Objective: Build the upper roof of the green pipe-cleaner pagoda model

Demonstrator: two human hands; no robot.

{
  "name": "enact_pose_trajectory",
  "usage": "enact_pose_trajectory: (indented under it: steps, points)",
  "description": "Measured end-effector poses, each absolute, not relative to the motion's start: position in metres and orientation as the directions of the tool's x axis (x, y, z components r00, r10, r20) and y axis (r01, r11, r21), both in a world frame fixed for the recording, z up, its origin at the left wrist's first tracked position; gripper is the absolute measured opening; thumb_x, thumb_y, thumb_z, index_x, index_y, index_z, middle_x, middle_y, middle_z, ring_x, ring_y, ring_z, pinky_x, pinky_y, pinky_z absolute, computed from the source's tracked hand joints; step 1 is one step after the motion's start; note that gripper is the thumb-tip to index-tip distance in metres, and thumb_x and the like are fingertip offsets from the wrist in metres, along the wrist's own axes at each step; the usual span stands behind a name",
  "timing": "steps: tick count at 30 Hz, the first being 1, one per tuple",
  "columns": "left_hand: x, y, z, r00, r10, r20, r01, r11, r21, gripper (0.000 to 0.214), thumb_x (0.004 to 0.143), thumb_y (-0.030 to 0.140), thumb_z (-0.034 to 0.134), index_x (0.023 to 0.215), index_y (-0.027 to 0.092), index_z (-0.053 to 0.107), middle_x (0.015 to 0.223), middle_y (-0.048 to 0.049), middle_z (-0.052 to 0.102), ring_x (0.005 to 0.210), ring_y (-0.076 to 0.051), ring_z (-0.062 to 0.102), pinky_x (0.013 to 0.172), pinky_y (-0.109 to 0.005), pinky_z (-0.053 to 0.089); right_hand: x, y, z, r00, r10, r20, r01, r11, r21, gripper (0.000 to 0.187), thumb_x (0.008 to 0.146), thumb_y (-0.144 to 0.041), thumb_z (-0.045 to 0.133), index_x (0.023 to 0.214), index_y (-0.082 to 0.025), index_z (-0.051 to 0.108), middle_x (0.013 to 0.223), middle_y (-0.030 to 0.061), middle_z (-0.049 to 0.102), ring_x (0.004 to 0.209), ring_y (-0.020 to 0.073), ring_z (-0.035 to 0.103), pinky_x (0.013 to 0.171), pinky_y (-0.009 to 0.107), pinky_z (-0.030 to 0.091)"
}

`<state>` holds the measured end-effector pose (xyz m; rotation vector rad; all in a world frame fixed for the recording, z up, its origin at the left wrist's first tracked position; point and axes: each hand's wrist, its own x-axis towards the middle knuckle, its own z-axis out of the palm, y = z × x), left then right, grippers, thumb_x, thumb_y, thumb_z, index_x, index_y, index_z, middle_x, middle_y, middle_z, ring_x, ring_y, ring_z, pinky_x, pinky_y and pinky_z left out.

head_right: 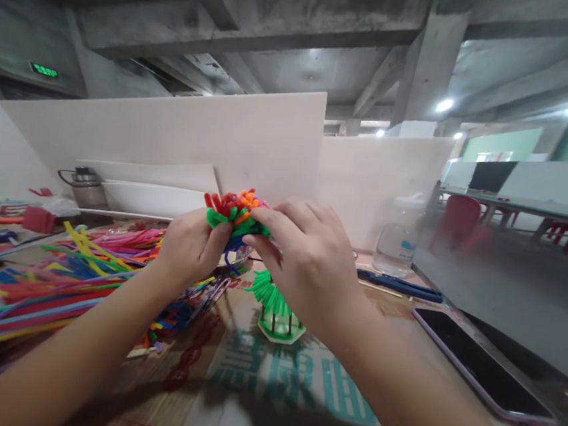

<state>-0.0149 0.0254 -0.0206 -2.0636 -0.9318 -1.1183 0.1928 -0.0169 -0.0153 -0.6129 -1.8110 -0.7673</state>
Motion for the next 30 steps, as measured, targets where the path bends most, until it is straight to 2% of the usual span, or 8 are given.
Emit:
enact_pose_trajectory:
  steps: [3, 8, 12, 15, 19, 25, 27, 30]
  points:
    - [-0.014, 0.024, -0.021, 0.395, 0.303, 0.867, 0.808, -0.564, -0.170, 0.061, 0.106, 0.055, 0.016, 0.071, 0.020, 0.052, 0.061, -0.0051, 0.059, 0.056, -0.019, 0.056, 0.054, -0.031, 0.031, 0.191, -0.018, -0.018, -0.332, 0.042, 0.942, 0.702, 0.678, 0.217, 0.009, 0.094, -0.023, 0.068, 0.102, -0.019, 0.070, 0.090, 0.0067, 0.073, 0.085, 0.0223, 0.067, 0.078, 0.037, 0.051]
    - [-0.014, 0.023, -0.019, 0.390, 0.288, 0.875, 0.790, -0.593, -0.157, 0.059, 0.107, 0.052, 0.019, 0.073, 0.019, 0.055, 0.063, -0.0047, 0.061, 0.059, -0.019, 0.058, 0.055, -0.030, 0.031, 0.191, -0.021, -0.023, -0.379, -0.067, 0.923, 0.712, 0.615, 0.338, 0.007, 0.093, -0.022, 0.069, 0.099, -0.019, 0.070, 0.088, 0.0052, 0.074, 0.082, 0.0211, 0.064, 0.079, 0.038, 0.049]
    - [-0.015, 0.025, -0.019, 0.384, 0.298, 0.874, 0.782, -0.608, -0.137, 0.057, 0.106, 0.052, 0.021, 0.073, 0.019, 0.055, 0.063, -0.0044, 0.060, 0.059, -0.019, 0.058, 0.055, -0.030, 0.032, 0.189, -0.019, -0.024, -0.407, -0.059, 0.911, 0.703, 0.617, 0.354, 0.007, 0.092, -0.022, 0.070, 0.098, -0.018, 0.071, 0.090, 0.0057, 0.074, 0.084, 0.0224, 0.063, 0.080, 0.039, 0.049]
    - [-0.013, 0.025, -0.021, 0.420, 0.273, 0.865, 0.754, -0.636, -0.164, 0.055, 0.107, 0.050, 0.023, 0.076, 0.019, 0.056, 0.066, -0.0048, 0.063, 0.060, -0.019, 0.059, 0.055, -0.031, 0.032, 0.186, -0.016, -0.022, -0.358, 0.010, 0.934, 0.684, 0.684, 0.255, 0.005, 0.093, -0.017, 0.067, 0.095, -0.018, 0.072, 0.088, 0.0060, 0.072, 0.084, 0.0212, 0.062, 0.081, 0.038, 0.050]
    - [-0.010, 0.027, -0.024, 0.470, 0.223, 0.854, 0.730, -0.642, -0.234, 0.055, 0.107, 0.050, 0.022, 0.081, 0.018, 0.059, 0.068, -0.0057, 0.064, 0.060, -0.020, 0.060, 0.055, -0.032, 0.031, 0.186, -0.016, -0.019, -0.306, 0.080, 0.948, 0.630, 0.764, 0.139, 0.010, 0.089, -0.012, 0.069, 0.085, -0.021, 0.069, 0.082, 0.0033, 0.067, 0.078, 0.0189, 0.060, 0.074, 0.035, 0.050]
    - [-0.014, 0.035, -0.026, 0.466, 0.267, 0.843, 0.742, -0.637, -0.209, 0.055, 0.106, 0.053, 0.024, 0.087, 0.018, 0.062, 0.072, -0.0069, 0.068, 0.064, -0.021, 0.064, 0.056, -0.032, 0.034, 0.197, -0.029, -0.008, -0.161, 0.139, 0.977, 0.564, 0.825, -0.025, 0.015, 0.092, -0.013, 0.065, 0.082, -0.023, 0.062, 0.081, 0.0020, 0.062, 0.081, 0.0193, 0.061, 0.074, 0.036, 0.049]
    - [-0.016, 0.036, -0.025, 0.443, 0.292, 0.848, 0.751, -0.637, -0.173, 0.056, 0.106, 0.053, 0.023, 0.084, 0.019, 0.061, 0.071, -0.0066, 0.068, 0.064, -0.021, 0.064, 0.055, -0.032, 0.034, 0.197, -0.034, -0.001, -0.064, 0.169, 0.983, 0.460, 0.880, -0.121, 0.013, 0.094, -0.015, 0.063, 0.086, -0.025, 0.061, 0.084, 0.0015, 0.062, 0.086, 0.0207, 0.064, 0.079, 0.038, 0.050]
    - [-0.017, 0.035, -0.022, 0.414, 0.317, 0.853, 0.770, -0.622, -0.142, 0.058, 0.106, 0.054, 0.020, 0.079, 0.020, 0.059, 0.069, -0.0068, 0.067, 0.063, -0.022, 0.064, 0.055, -0.032, 0.034, 0.204, -0.045, 0.008, 0.090, 0.222, 0.971, 0.201, 0.951, -0.237, 0.014, 0.100, -0.019, 0.054, 0.092, -0.029, 0.061, 0.083, -0.0006, 0.055, 0.083, 0.0196, 0.068, 0.083, 0.042, 0.054]
